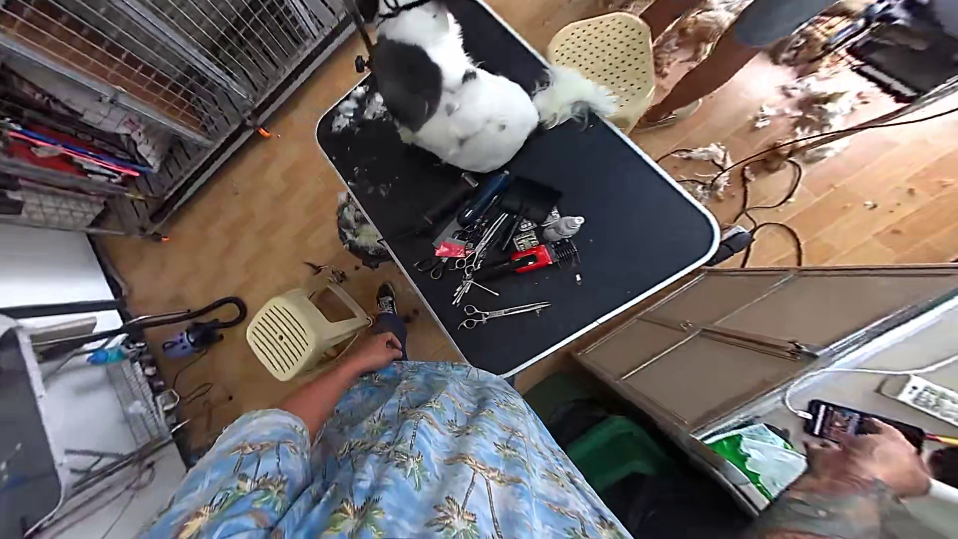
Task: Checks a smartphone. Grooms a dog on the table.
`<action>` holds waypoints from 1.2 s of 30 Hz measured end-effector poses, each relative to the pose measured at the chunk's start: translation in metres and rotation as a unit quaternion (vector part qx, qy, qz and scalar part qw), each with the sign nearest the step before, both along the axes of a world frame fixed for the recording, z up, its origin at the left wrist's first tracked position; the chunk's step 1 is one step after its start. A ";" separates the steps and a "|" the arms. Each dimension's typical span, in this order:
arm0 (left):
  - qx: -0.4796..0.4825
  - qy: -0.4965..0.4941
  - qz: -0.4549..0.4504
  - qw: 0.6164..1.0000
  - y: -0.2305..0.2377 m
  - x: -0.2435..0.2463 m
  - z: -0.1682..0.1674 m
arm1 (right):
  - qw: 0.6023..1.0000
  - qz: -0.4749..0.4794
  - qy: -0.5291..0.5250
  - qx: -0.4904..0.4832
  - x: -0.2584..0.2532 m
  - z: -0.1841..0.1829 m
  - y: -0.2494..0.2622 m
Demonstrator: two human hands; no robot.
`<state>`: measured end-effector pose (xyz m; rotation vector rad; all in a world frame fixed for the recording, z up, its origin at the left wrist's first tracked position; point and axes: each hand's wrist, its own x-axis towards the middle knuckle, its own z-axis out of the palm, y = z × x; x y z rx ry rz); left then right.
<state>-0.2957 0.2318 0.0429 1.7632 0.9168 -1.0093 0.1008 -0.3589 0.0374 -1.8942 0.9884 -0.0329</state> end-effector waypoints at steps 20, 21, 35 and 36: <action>-0.024 -0.056 0.257 0.964 0.321 -0.149 -0.040 | 0.936 0.343 0.021 0.075 -0.205 0.059 0.617; -0.029 -0.068 0.258 0.963 0.324 -0.137 -0.041 | 0.934 0.349 0.034 0.064 -0.193 0.055 0.630; -0.024 -0.202 0.152 0.967 0.360 0.029 0.043 | 0.934 0.310 0.150 -0.091 -0.124 -0.011 0.700; -0.028 -0.209 0.155 0.965 0.368 0.047 0.044 | 0.931 0.321 0.152 -0.088 -0.121 -0.012 0.697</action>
